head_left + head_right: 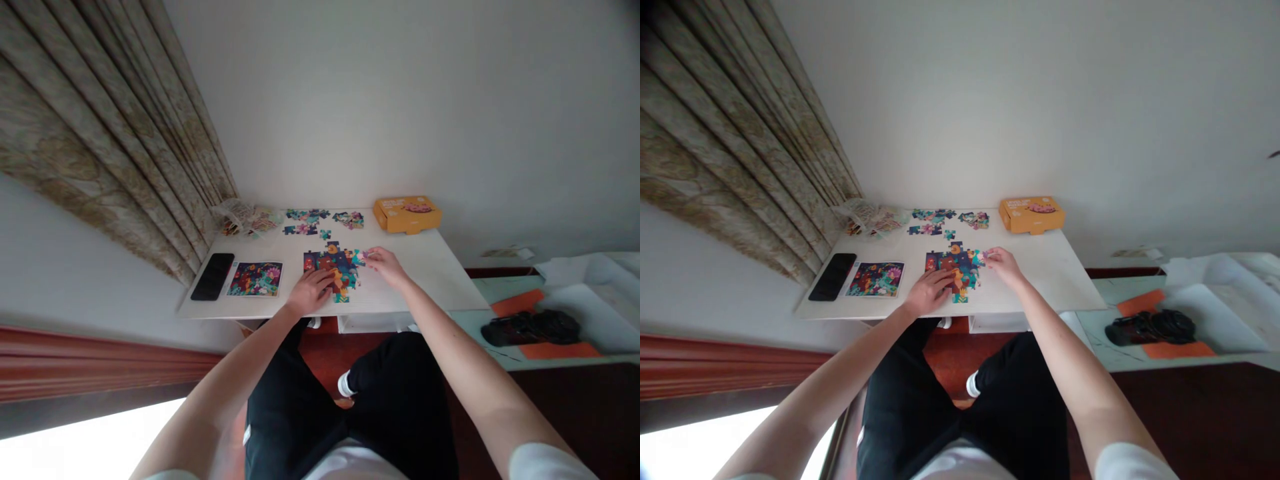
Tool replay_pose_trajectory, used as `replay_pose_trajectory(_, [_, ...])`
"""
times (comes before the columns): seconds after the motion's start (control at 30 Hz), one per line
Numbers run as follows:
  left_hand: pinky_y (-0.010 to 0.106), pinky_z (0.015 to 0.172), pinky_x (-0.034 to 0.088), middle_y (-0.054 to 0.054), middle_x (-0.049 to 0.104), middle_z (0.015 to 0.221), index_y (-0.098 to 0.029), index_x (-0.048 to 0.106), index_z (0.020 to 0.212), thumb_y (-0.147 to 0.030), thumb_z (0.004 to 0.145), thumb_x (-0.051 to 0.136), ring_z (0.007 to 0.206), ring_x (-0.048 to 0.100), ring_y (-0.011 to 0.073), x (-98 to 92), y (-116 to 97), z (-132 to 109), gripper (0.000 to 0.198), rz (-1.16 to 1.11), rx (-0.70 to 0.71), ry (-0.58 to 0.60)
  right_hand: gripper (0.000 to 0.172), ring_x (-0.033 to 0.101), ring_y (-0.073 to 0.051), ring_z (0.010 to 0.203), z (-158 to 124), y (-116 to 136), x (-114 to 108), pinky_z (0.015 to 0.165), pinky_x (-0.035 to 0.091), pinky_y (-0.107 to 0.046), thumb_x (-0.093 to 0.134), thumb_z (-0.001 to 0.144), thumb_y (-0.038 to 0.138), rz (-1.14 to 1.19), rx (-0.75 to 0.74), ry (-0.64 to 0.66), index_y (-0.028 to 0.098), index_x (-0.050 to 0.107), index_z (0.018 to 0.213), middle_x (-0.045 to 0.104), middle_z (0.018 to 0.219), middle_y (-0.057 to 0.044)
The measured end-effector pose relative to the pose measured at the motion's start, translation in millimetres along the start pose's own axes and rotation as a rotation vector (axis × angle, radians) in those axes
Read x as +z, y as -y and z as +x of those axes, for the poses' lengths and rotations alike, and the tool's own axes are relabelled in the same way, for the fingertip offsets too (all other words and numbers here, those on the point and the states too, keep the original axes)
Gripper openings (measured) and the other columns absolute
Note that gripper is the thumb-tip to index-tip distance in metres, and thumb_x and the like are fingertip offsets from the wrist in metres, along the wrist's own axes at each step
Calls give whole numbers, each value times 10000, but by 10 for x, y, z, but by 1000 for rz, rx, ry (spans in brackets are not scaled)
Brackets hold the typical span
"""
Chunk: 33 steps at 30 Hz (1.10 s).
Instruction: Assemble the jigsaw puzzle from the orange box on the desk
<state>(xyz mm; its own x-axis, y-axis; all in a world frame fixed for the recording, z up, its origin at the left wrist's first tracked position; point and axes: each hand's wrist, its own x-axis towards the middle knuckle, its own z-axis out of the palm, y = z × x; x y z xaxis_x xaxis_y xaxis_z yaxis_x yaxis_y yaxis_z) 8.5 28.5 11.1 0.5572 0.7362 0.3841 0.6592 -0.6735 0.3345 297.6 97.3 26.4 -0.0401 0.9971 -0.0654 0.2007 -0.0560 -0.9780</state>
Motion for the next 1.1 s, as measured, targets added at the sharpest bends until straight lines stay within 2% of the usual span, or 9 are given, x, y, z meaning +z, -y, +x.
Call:
replay_pose_trajectory(0.07, [482,1201,440,98,681,1389,-233,679,1321,-288,1002,580,1360,591,253,2,-84,-23,339,-45,56,-2,557,674,-194,706,-298,-52,-24,655,509,-295,859,672,571,-2,-15,74,208,668,1049,744,741,-10])
replay_pose_trajectory(0.13, [480,1182,465,104,675,1388,-239,652,1354,-318,989,615,1354,594,262,21,-166,-24,375,-69,66,-4,526,714,-218,797,-527,-102,-15,741,549,-330,851,695,582,-3,-24,147,213,684,1031,779,852,-47])
replay_pose_trajectory(0.27, [465,1131,514,121,683,1358,-211,644,1351,-357,961,667,1289,635,279,91,-283,28,416,-54,61,12,455,735,-241,887,-759,-189,62,824,572,-366,789,774,597,-52,-68,214,217,730,1015,792,974,-81])
replay_pose_trajectory(0.5, [428,1093,534,120,708,1326,-203,654,1323,-326,1013,599,1250,664,257,141,-364,49,339,-21,93,39,348,720,-232,840,-853,-271,215,763,545,-343,711,879,564,-318,-222,53,243,740,1012,780,924,-58])
replay_pose_trajectory(0.7, [442,1089,535,125,696,1349,-206,651,1339,-341,1020,580,1251,660,269,116,-388,39,354,11,69,53,304,705,-227,821,-879,-294,275,759,547,-343,662,940,529,-405,-314,-19,242,734,1010,763,910,-63])
replay_pose_trajectory(0.9, [455,1135,496,106,664,1424,-213,655,1362,-327,1053,507,1340,608,265,101,-393,36,360,20,105,96,288,687,-241,883,-930,-256,292,819,558,-374,636,971,516,-504,-388,-54,249,732,1020,740,979,-79])
replay_pose_trajectory(1.1, [452,1203,423,70,645,1467,-249,625,1428,-277,1056,473,1434,533,240,79,-398,31,404,-5,164,178,274,672,-274,1058,-976,-196,280,974,549,-427,632,977,489,-535,-448,-30,278,757,1101,718,1089,-101])
